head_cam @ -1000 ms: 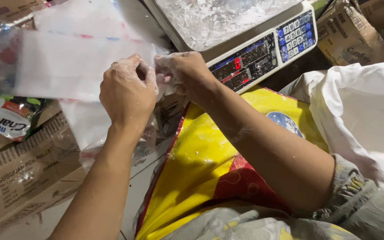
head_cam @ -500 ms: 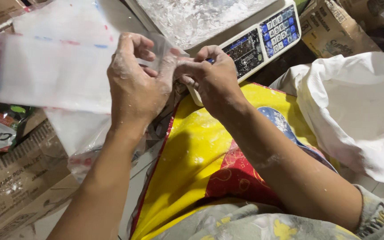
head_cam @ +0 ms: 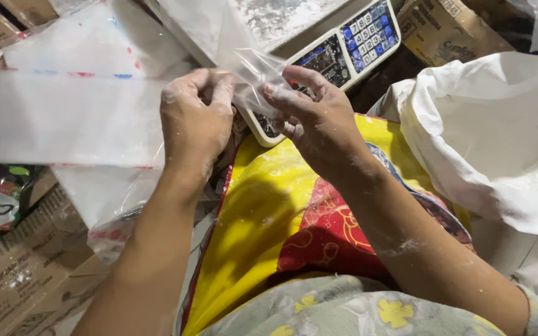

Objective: The person scoops white powder from a large sack into small plastic bags using a blue scoop. They place each bag on a digital scale, adjust the amount to reach a target weight, and then tie the bag closed. The finished bags are set aside on the floor.

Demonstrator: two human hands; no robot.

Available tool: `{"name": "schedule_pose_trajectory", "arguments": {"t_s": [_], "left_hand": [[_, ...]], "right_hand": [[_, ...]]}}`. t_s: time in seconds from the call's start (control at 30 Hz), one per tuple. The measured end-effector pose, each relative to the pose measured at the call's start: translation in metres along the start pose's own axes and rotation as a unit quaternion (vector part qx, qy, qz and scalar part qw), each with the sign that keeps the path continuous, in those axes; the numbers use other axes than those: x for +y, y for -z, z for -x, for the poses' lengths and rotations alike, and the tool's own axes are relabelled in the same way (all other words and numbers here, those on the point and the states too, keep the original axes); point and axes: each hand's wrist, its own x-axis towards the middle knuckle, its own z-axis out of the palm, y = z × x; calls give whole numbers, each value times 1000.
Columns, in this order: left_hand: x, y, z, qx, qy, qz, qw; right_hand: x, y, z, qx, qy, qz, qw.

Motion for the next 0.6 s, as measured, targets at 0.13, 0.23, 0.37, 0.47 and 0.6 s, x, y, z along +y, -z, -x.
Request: {"name": "schedule_pose_trajectory", "arguments": {"t_s": [0.13, 0.23, 0.37, 0.47, 0.6], "left_hand": [[-2, -17, 6, 66, -124, -48, 989], [-1, -28, 10, 32, -146, -61, 987], [-2, -38, 2, -49, -78, -18, 996], [-6, -46, -4, -49, -26, 27, 998], [-11, -59, -16, -115, 196, 328, 917]], "right_hand": [[-2, 5, 4, -13, 95, 126, 987], [2, 9, 8, -37, 177, 205, 962], [2, 16, 12, -52, 173, 219, 959], [-2, 22, 15, -16, 155, 287, 945], [-8, 35, 13, 63, 85, 152, 983]]}}
